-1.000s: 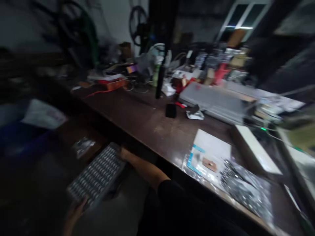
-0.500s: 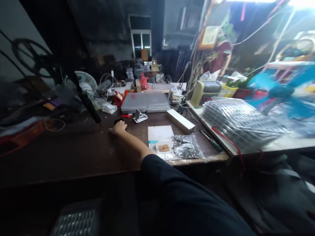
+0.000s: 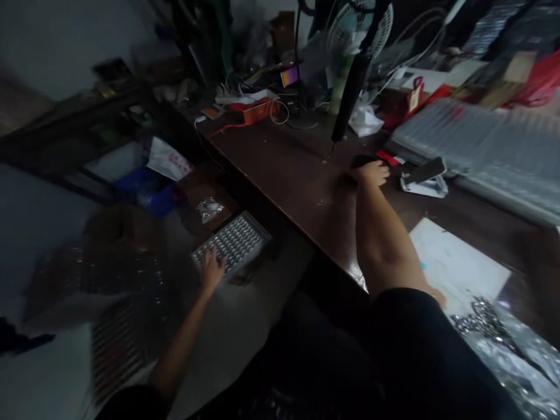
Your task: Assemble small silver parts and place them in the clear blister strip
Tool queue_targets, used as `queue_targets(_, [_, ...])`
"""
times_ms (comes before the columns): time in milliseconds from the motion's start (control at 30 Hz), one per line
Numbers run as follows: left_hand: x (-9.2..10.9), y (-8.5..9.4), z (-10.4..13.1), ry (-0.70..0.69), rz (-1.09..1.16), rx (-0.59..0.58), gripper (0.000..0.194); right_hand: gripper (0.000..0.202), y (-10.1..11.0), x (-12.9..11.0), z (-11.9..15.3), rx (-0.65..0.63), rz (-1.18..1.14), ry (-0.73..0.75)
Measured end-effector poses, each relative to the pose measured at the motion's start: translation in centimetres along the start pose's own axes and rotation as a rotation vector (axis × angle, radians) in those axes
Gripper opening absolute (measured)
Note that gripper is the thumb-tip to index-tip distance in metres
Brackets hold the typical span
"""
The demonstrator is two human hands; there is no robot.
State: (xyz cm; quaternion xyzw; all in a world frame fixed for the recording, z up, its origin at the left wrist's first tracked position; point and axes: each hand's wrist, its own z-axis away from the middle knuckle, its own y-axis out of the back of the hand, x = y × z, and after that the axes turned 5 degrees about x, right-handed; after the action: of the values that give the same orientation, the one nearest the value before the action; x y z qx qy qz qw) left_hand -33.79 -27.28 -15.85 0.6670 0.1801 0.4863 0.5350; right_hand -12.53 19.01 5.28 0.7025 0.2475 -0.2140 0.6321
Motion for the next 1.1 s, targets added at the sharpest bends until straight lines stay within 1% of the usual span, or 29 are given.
queue_targets(33, [-0.2,-1.0,-0.1,-0.004,-0.052,0.014,0.063,0.063,-0.8,0.5,-1.1,-0.03,0.04,-0.109])
queue_targets(67, [0.0,-2.0,-0.4,0.008,-0.079,0.019,0.066,0.074,-1.3,1.2,-1.9,-0.052,0.06,-0.167])
queue_targets(100, [0.3,-2.9,-0.8,0.003,-0.091,0.019,0.069,0.074,-1.4,2.0,-2.6,-0.062,0.073,-0.205])
queue_targets(133, [0.7,-3.7,-1.1,-0.015,-0.104,0.012,0.071,0.068,-1.4,2.8,-3.1,-0.067,0.078,-0.224])
queue_targets(167, [1.0,-4.3,-1.3,-0.035,-0.111,0.002,0.074,0.056,-1.3,3.6,-3.5,-0.067,0.08,-0.234])
queue_targets(233, [1.2,-5.1,-1.3,-0.104,-0.155,-0.026,0.08,0.037,-1.2,4.9,-4.0,-0.062,0.075,-0.241])
queue_targets(300, [0.7,-5.4,-1.0,-0.182,-0.223,-0.057,0.083,0.033,-1.5,5.6,-4.3,-0.06,0.061,-0.248])
queue_targets(367, [0.1,-5.6,-0.6,-0.228,-0.289,-0.072,0.08,0.037,-2.0,6.0,-4.6,-0.062,0.041,-0.254])
queue_targets(467, [-0.4,-6.1,-0.2,-0.229,-0.337,-0.062,0.076,0.044,-2.5,6.3,-4.8,-0.056,0.012,-0.252])
queue_targets(600, [-0.4,-6.5,-0.3,-0.244,-0.39,-0.049,0.079,0.045,-2.6,6.8,-4.6,-0.046,0.002,-0.236])
queue_targets(700, [-0.3,-6.7,-0.4,-0.263,-0.436,-0.038,0.08,0.042,-2.4,7.3,-3.9,-0.035,-0.01,-0.245])
queue_targets(767, [-0.4,-6.8,-0.5,-0.279,-0.461,-0.022,0.079,0.043,-1.9,7.3,-2.8,0.012,-0.036,-0.22])
queue_targets(800, [-0.4,-6.8,-0.5,-0.288,-0.469,-0.009,0.079,0.044,-1.5,7.1,-2.1,0.057,-0.066,-0.183])
queue_targets(867, [-0.4,-6.8,-0.5,-0.301,-0.481,0.026,0.079,0.04,-0.3,6.1,-0.1,0.119,-0.218,-0.079])
queue_targets(933, [-0.3,-6.8,-0.4,-0.304,-0.488,0.049,0.079,0.029,1.7,4.4,3.0,0.144,-0.265,-0.016])
queue_targets(967, [-0.3,-6.7,-0.3,-0.304,-0.488,0.049,0.079,0.027,2.8,3.5,5.0,0.159,-0.3,0.083])
queue_targets(1033, [-0.1,-6.5,-0.2,-0.3,-0.484,0.031,0.079,0.038,5.0,2.0,9.8,0.201,-0.495,0.534])
queue_targets(1067, [0.1,-6.4,-0.1,-0.294,-0.478,0.019,0.08,0.038,5.9,1.6,12.5,0.161,-0.574,0.721])
queue_targets(1100, [0.2,-6.2,0.0,-0.286,-0.468,0.006,0.081,0.031,6.5,1.6,15.2,0.071,-0.647,0.868])
